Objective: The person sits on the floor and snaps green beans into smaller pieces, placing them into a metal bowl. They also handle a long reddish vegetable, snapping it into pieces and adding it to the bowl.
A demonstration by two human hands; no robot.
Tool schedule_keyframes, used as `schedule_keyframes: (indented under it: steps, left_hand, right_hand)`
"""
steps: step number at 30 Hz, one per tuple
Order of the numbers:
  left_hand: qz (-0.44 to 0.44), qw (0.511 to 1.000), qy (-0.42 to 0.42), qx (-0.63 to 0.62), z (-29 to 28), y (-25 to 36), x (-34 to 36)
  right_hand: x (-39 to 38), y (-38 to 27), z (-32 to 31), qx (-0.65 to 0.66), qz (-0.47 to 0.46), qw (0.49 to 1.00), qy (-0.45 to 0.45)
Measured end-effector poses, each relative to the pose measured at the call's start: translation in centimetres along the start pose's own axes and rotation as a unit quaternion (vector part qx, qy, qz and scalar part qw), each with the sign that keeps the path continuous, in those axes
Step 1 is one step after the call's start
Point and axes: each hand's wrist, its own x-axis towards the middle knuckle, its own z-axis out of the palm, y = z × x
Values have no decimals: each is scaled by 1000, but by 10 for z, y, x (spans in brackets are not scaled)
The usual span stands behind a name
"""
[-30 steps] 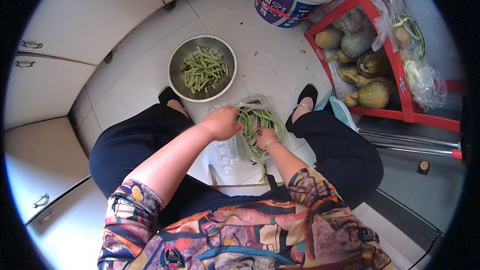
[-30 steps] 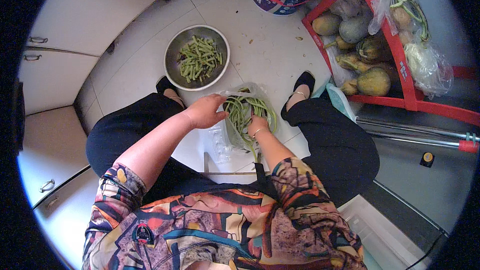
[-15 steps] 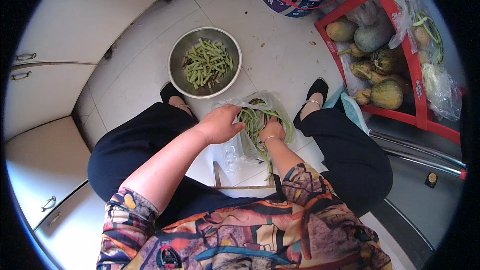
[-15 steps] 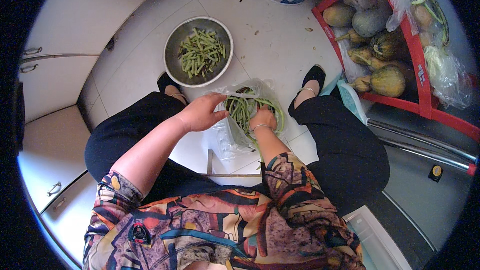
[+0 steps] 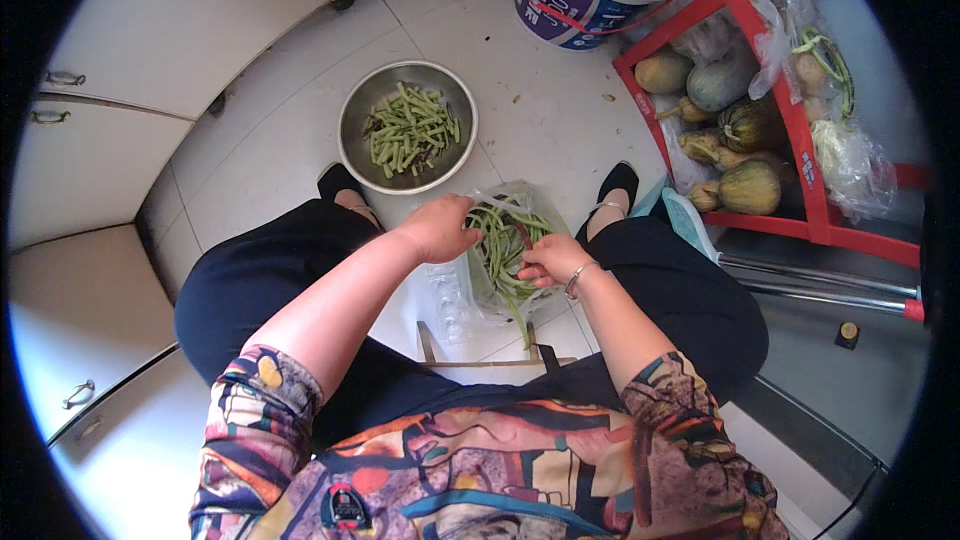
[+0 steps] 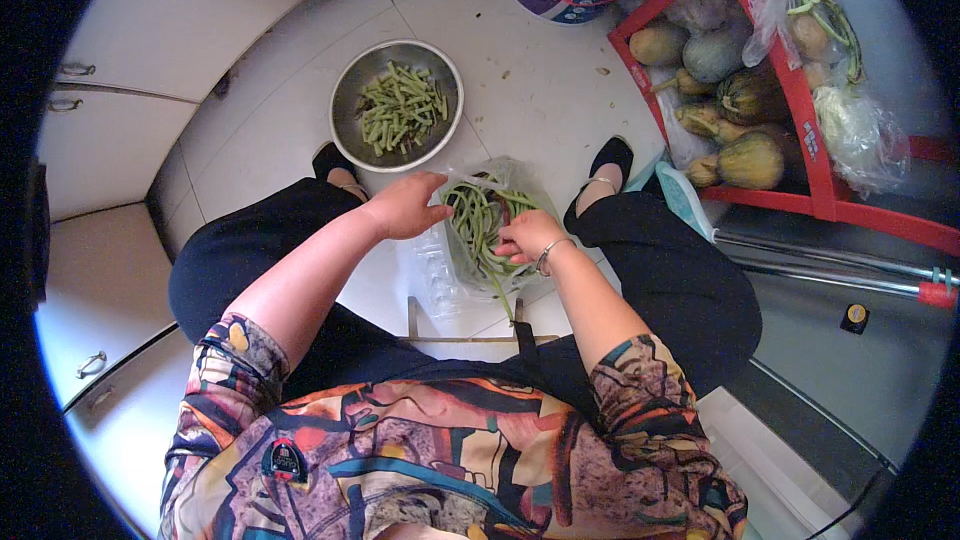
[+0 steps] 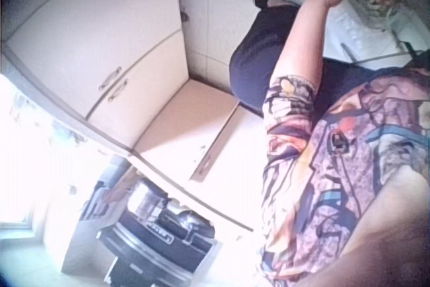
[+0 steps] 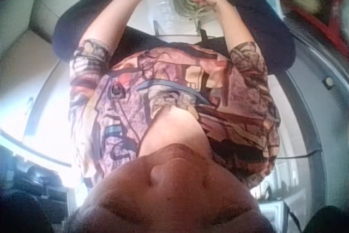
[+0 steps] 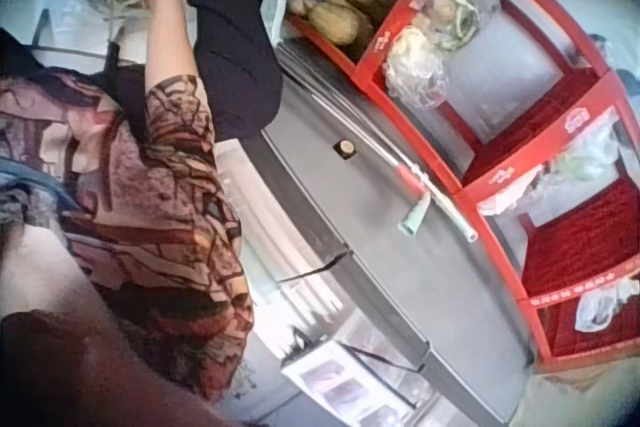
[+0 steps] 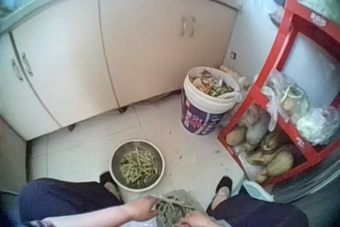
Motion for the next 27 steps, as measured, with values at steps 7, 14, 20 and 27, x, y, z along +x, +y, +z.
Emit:
schedule_keyframes:
  steps: [7, 14, 20, 27]
  left_hand:
    - [-12, 999, -33, 11, -2, 4, -5]
    - [-5, 999, -39, -7, -1, 1, -4]
    - [-4, 1000, -27, 4, 3, 1, -3]
    - [25, 999, -30, 14, 3, 3, -7]
  right_hand:
    - [-53, -5, 15, 44, -54, 998, 7]
    - [-92, -3, 14, 33, -123, 991, 37]
    - [-117, 2, 17, 69, -162, 983, 45]
    - [-154, -1, 11, 146, -255, 954, 52]
